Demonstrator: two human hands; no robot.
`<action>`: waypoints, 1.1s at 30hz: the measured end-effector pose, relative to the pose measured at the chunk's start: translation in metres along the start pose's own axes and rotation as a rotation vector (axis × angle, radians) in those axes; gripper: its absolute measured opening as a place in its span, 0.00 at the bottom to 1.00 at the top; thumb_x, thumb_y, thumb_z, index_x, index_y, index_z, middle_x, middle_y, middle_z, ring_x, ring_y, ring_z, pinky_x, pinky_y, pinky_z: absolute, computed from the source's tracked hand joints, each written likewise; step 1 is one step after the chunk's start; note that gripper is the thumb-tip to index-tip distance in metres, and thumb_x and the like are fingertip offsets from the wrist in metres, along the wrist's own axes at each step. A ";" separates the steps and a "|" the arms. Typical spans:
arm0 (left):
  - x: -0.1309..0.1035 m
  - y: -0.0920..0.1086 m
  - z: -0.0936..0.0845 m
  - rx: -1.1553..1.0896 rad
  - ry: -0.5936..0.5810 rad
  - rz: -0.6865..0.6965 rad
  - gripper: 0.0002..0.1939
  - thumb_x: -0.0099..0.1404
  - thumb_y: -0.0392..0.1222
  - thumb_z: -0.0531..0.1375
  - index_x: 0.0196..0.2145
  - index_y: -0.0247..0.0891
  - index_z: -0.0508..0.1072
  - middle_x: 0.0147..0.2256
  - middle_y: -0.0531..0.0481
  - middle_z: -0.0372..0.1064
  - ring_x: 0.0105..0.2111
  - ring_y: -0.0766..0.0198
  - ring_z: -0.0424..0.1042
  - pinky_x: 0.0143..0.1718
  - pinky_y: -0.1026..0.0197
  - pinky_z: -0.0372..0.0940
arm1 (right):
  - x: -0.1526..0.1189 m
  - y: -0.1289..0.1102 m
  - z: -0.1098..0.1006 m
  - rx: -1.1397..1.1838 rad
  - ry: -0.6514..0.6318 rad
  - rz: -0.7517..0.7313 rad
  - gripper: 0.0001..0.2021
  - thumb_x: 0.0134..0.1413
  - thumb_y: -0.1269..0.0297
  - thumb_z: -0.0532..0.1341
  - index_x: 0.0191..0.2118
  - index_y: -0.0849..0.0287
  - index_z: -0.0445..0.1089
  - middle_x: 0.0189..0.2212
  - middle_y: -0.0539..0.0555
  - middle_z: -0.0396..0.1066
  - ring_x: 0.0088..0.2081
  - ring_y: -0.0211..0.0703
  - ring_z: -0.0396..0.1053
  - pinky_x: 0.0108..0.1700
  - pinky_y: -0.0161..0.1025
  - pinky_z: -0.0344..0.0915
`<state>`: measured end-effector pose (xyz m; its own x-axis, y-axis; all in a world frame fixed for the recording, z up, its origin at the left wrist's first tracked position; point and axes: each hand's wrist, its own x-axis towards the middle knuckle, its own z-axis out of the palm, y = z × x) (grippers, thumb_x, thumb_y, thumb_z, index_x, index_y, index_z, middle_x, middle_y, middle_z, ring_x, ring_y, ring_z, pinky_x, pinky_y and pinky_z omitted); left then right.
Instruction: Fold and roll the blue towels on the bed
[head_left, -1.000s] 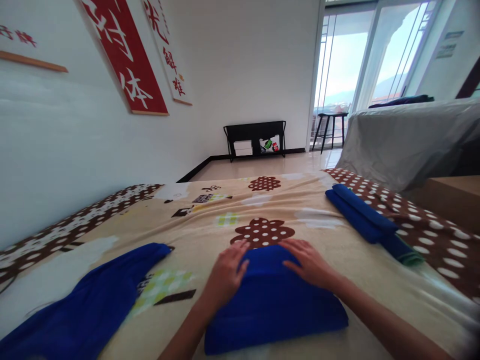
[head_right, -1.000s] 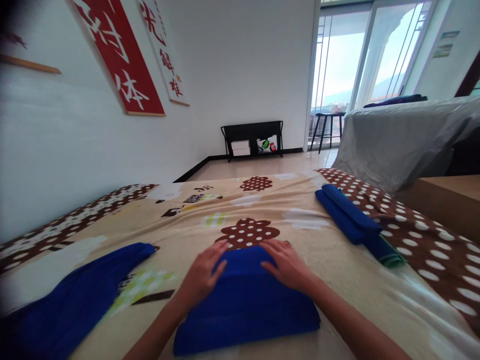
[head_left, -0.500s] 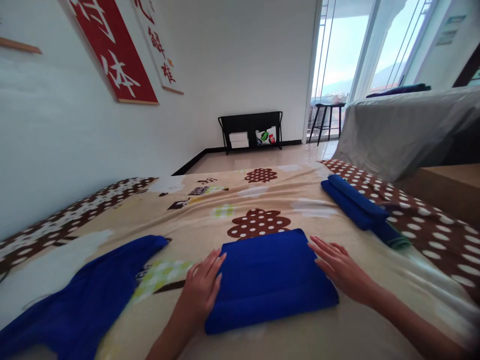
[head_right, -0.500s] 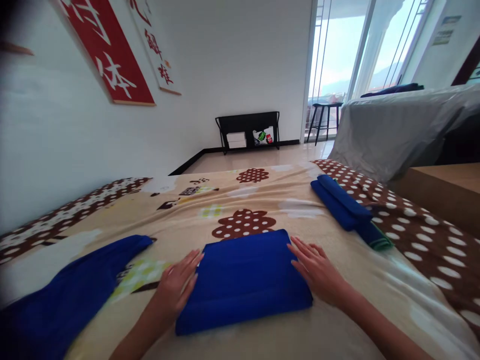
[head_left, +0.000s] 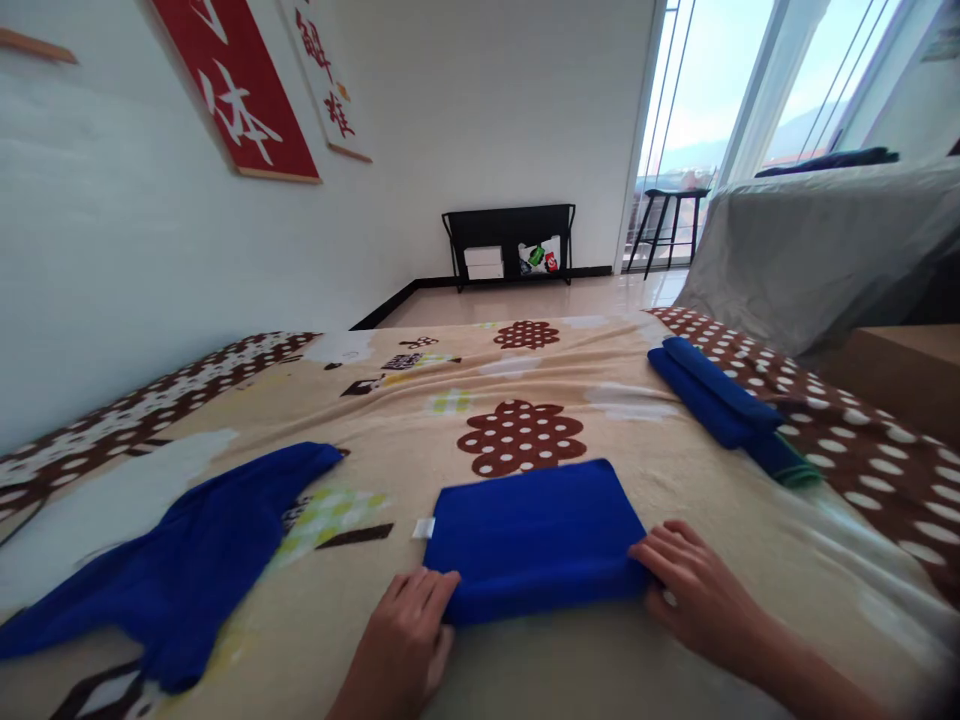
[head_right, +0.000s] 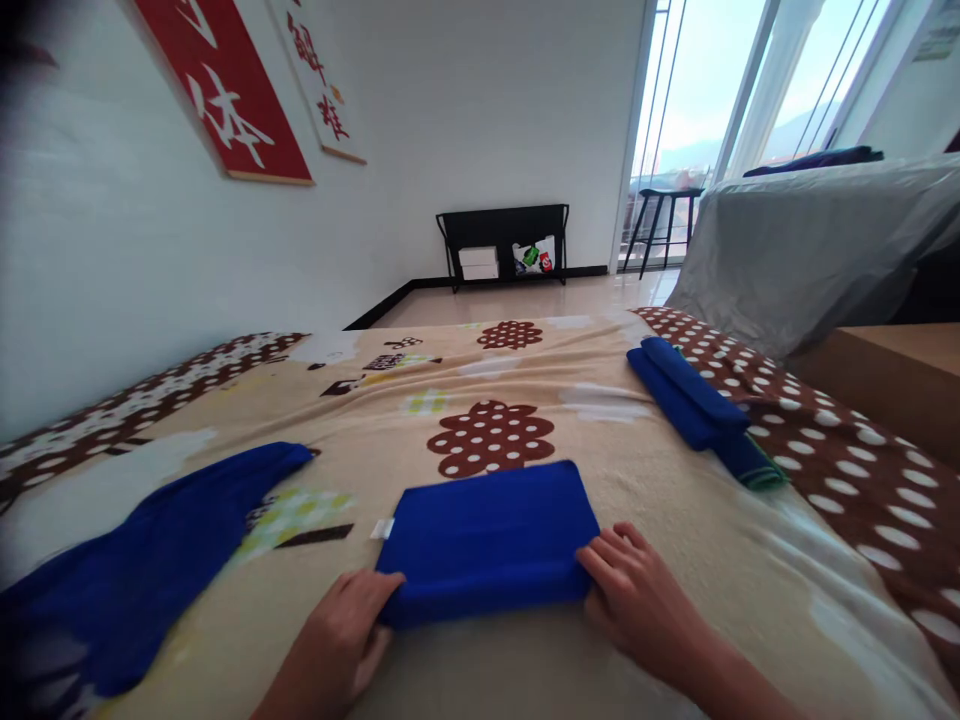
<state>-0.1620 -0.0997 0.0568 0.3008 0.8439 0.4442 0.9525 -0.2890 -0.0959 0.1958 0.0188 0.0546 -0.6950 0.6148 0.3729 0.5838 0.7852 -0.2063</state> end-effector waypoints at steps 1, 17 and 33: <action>-0.003 0.000 -0.001 -0.001 -0.045 -0.025 0.23 0.53 0.26 0.51 0.44 0.38 0.73 0.36 0.46 0.76 0.36 0.57 0.74 0.43 0.53 0.68 | -0.003 -0.002 -0.002 0.010 -0.045 0.022 0.13 0.53 0.75 0.53 0.38 0.55 0.72 0.32 0.52 0.73 0.36 0.43 0.69 0.49 0.49 0.62; 0.007 0.024 0.013 0.091 -0.118 -0.128 0.24 0.70 0.49 0.51 0.61 0.40 0.64 0.60 0.46 0.65 0.58 0.53 0.66 0.56 0.46 0.62 | -0.001 -0.023 0.020 -0.071 -0.078 0.141 0.30 0.65 0.47 0.51 0.65 0.60 0.58 0.63 0.60 0.59 0.62 0.54 0.59 0.62 0.58 0.56; 0.060 0.008 0.019 0.065 -0.307 -0.409 0.27 0.69 0.44 0.47 0.63 0.37 0.61 0.65 0.41 0.54 0.66 0.47 0.50 0.64 0.31 0.40 | 0.065 -0.005 0.026 -0.005 -0.208 0.277 0.30 0.67 0.46 0.45 0.67 0.58 0.55 0.67 0.60 0.48 0.69 0.55 0.43 0.68 0.59 0.40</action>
<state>-0.1353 -0.0429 0.0659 -0.1063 0.9786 0.1760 0.9932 0.1130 -0.0290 0.1369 0.0564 0.0561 -0.5806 0.8066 0.1105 0.7639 0.5867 -0.2689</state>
